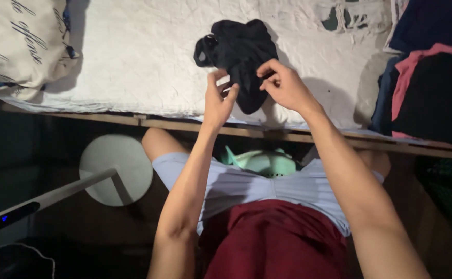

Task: The recorder folds several items of clothing and places them neatly into a pink suitcase.

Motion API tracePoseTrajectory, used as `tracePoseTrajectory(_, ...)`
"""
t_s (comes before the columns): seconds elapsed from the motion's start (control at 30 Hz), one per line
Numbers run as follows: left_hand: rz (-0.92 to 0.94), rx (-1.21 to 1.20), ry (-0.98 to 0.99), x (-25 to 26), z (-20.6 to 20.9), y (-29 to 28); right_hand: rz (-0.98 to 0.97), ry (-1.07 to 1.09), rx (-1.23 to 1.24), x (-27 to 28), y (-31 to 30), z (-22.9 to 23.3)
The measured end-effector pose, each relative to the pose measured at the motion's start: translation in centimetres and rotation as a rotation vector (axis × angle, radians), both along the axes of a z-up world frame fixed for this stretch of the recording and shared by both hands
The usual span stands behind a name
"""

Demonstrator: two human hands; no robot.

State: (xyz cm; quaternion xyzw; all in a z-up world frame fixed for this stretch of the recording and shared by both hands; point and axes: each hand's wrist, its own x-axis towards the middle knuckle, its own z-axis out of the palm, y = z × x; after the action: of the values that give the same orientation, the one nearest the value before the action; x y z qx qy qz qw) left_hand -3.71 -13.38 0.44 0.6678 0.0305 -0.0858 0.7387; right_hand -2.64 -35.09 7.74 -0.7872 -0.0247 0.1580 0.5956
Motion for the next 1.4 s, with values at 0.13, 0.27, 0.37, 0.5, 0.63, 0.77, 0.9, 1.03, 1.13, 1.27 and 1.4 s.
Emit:
tracePoseTrajectory(0.13,-0.015,0.109,0.116,-0.4,2.5,-0.3,0.014,0.109,-0.003,-0.9,0.5,-0.1)
tracePoseTrajectory(0.27,-0.067,0.252,-0.021,-0.8,-1.9,-0.3,0.055,0.091,-0.168,-1.6,0.9,-0.1)
tracePoseTrajectory(0.37,-0.067,0.304,-0.105,-1.2,0.3,-0.4,0.056,-0.014,-0.265,-2.2,1.5,0.8)
tracePoseTrajectory(0.5,-0.111,0.424,-0.234,-1.0,5.0,-0.8,0.038,-0.334,-0.408,-2.9,1.3,-1.0)
tracePoseTrajectory(0.63,-0.085,0.478,-0.242,-1.2,6.5,-0.3,-0.044,-0.184,-0.313,-3.0,0.4,-1.6)
tracePoseTrajectory(0.77,-0.080,0.597,-0.301,-1.1,7.8,0.5,-0.026,-0.310,-0.171,-2.8,-1.1,0.7)
tracePoseTrajectory(0.9,-0.001,0.672,-0.688,-0.9,9.1,0.5,-0.094,-0.195,-0.060,-3.0,-2.0,2.6)
tracePoseTrajectory(1.03,-0.052,0.517,-0.606,-0.7,8.6,0.3,-0.115,-0.219,0.035,-2.9,-2.8,3.7)
tracePoseTrajectory(1.13,-0.127,0.526,-0.406,-0.6,8.1,0.6,-0.037,-0.273,-0.057,-3.0,-3.9,3.9)
tracePoseTrajectory(1.27,-0.369,0.476,-0.356,-1.3,8.0,0.9,0.010,0.122,-0.445,-3.5,-4.6,3.0)
tracePoseTrajectory(1.4,-0.490,0.605,-0.071,-2.2,6.7,0.8,0.128,-0.094,-0.673,-5.1,-5.8,-0.4)
